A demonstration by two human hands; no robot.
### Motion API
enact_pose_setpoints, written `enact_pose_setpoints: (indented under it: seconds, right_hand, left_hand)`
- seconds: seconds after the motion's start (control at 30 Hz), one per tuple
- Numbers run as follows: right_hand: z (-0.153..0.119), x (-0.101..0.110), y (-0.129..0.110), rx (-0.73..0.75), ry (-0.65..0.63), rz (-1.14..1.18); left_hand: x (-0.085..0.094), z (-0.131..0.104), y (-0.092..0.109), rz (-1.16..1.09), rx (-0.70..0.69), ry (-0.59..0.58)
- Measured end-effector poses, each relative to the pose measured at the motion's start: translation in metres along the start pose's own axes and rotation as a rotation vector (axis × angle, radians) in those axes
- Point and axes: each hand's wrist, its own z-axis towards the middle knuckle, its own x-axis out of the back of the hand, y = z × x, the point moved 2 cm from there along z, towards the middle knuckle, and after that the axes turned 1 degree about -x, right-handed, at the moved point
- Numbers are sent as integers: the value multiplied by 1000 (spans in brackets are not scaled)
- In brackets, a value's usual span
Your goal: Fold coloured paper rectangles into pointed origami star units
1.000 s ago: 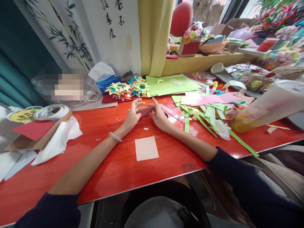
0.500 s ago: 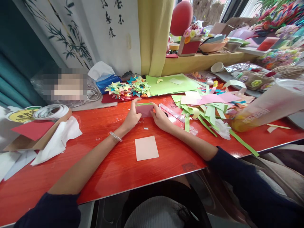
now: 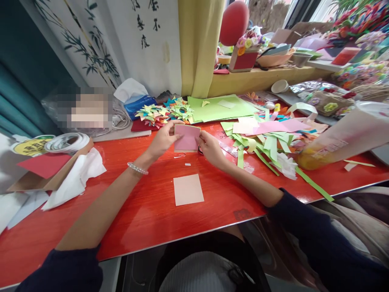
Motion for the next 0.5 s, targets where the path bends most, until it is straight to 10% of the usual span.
enact_pose_setpoints:
  seconds: [0.5]
  right_hand:
    - [2,-9,18,62,-124,-127]
  left_hand:
    - [1,-7,-27,7,63,-101]
